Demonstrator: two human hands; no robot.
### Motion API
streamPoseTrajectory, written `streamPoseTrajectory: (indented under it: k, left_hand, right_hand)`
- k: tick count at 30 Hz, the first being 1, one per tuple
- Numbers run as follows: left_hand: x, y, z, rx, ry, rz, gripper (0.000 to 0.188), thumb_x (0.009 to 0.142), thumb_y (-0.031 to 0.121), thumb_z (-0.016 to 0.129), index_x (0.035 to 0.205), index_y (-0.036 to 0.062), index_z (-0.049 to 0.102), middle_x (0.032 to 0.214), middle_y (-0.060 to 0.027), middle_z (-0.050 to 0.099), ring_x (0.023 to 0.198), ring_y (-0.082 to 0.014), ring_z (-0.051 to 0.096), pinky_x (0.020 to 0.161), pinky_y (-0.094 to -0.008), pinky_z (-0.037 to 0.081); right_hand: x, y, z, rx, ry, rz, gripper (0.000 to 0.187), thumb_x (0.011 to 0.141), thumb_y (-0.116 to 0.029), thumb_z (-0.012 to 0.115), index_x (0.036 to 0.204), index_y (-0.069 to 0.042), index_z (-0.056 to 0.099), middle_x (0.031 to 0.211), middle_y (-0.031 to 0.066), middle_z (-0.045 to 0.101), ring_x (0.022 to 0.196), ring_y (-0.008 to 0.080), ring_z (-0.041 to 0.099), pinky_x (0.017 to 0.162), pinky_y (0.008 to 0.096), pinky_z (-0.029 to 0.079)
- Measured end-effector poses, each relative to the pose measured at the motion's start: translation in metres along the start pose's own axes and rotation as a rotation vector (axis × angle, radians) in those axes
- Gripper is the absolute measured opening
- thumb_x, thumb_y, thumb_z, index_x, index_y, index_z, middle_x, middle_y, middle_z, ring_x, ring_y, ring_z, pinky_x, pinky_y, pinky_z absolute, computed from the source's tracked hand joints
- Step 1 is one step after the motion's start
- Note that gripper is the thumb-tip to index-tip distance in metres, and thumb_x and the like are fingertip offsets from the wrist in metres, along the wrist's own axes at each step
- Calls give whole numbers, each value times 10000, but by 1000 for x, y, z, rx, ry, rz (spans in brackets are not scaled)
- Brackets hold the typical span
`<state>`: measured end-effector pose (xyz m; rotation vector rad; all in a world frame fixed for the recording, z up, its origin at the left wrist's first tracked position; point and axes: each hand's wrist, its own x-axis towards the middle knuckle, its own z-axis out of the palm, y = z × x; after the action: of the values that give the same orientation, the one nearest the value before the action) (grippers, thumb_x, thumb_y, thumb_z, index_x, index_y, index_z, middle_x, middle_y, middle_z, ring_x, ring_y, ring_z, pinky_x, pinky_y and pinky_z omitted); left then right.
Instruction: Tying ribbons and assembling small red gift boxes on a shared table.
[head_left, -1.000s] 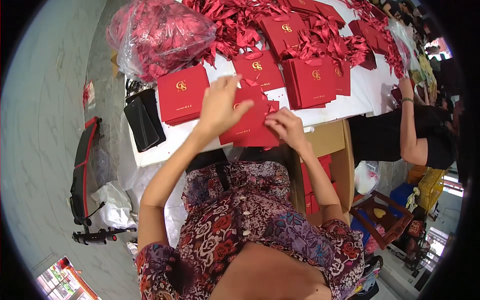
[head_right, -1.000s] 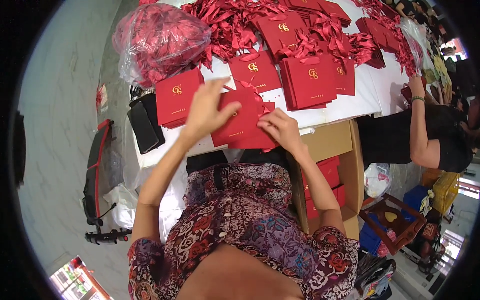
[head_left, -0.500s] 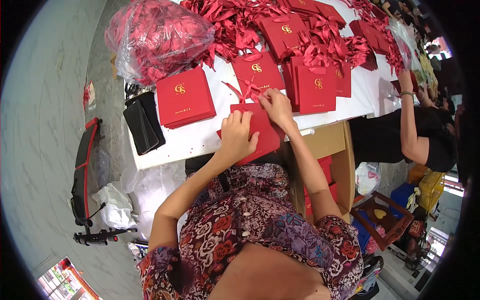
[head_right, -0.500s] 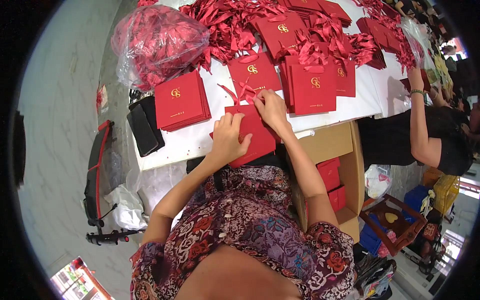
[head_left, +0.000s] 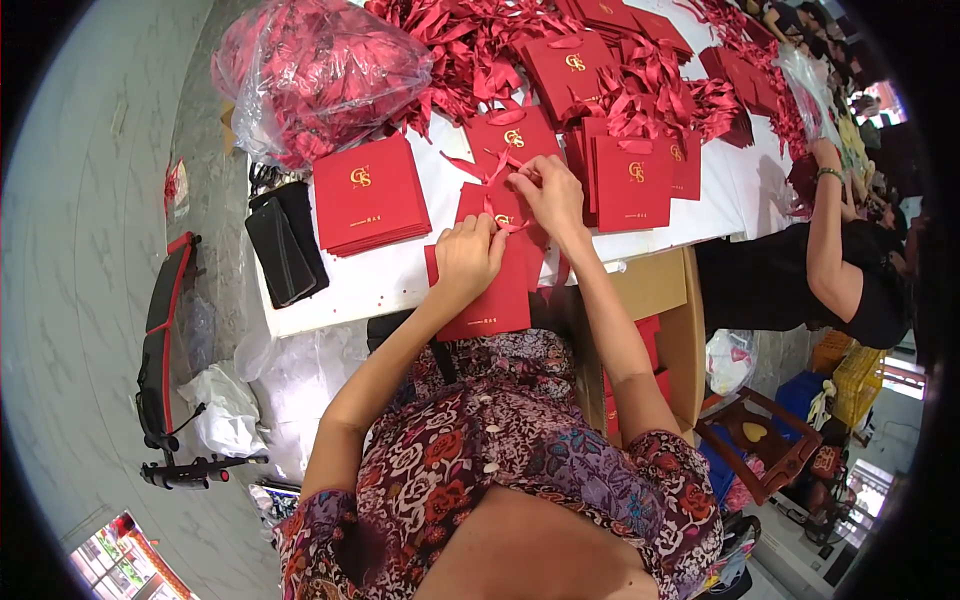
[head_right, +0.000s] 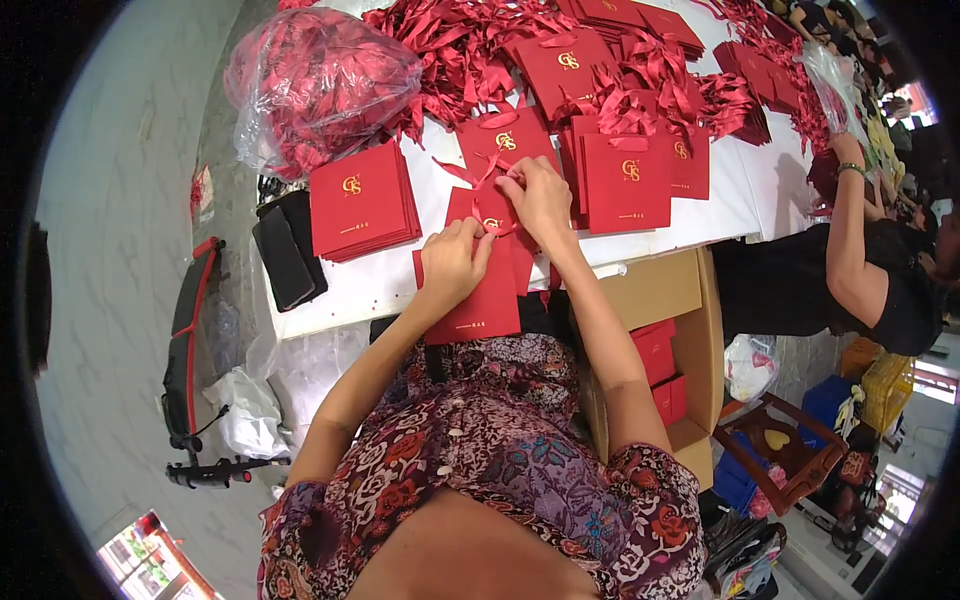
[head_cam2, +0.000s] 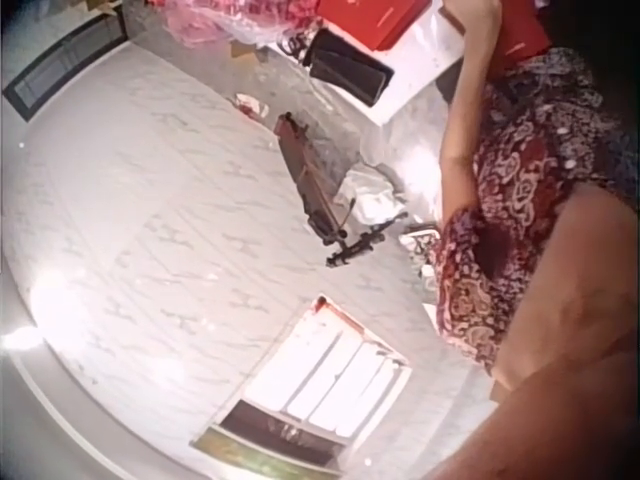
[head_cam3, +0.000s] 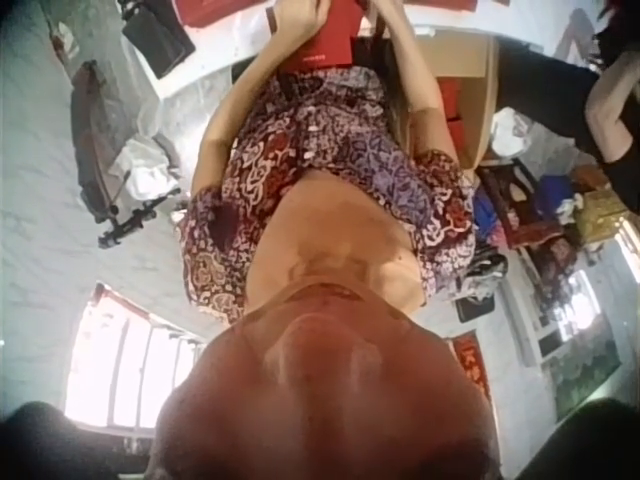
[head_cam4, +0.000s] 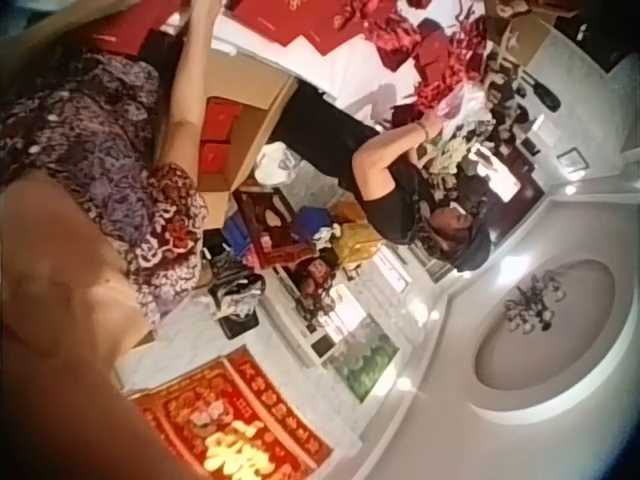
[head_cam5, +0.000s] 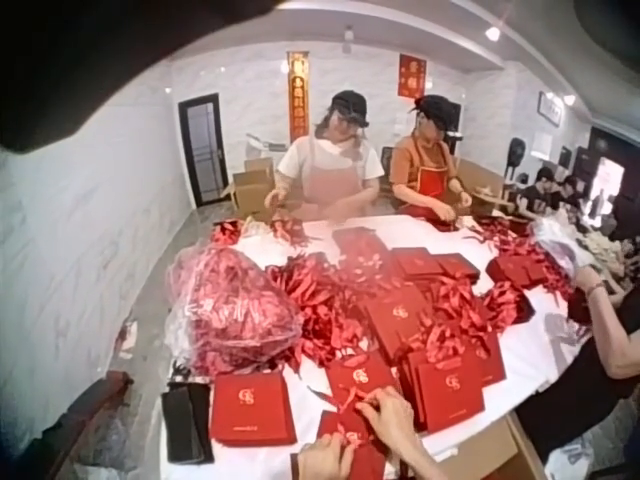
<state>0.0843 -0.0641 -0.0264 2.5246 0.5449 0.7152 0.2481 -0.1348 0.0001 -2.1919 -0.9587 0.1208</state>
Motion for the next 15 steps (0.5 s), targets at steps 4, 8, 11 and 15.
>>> streamPoseTrajectory:
  k: [4, 8, 11, 15]
  left_hand:
    - [15, 10, -2, -20, -27, -36, 164, 879, 206, 655, 878, 72, 561, 807, -116, 589, 650, -315, 612, 615, -437, 461]
    - [40, 8, 4, -58, 13, -57, 172, 883, 154, 645, 989, 43, 568, 901, -150, 561, 770, -344, 619, 691, -453, 482]
    - [57, -1, 16, -26, 140, -41, 227, 896, 160, 643, 1072, 39, 570, 998, -176, 555, 829, -376, 610, 698, -471, 486]
    - [76, -10, 34, 11, 171, -89, 337, 881, 169, 662, 1177, 21, 595, 1022, -184, 559, 876, -375, 611, 743, -465, 500]
  right_hand:
    - [8, 12, 15, -184, -20, -19, 265, 833, -273, 747, 889, -31, 657, 949, 171, 642, 815, 395, 665, 682, 500, 527]
    - [11, 24, 21, -160, 28, -23, 237, 859, -253, 716, 911, -31, 650, 910, 170, 656, 820, 392, 664, 690, 495, 521]
    - [12, 29, 21, 94, 69, 95, 207, 883, -226, 680, 930, -28, 638, 879, 162, 679, 835, 376, 668, 713, 465, 519]
    - [12, 30, 24, 315, 103, 128, 227, 894, -227, 664, 1002, -28, 650, 887, 168, 700, 846, 334, 685, 745, 414, 519]
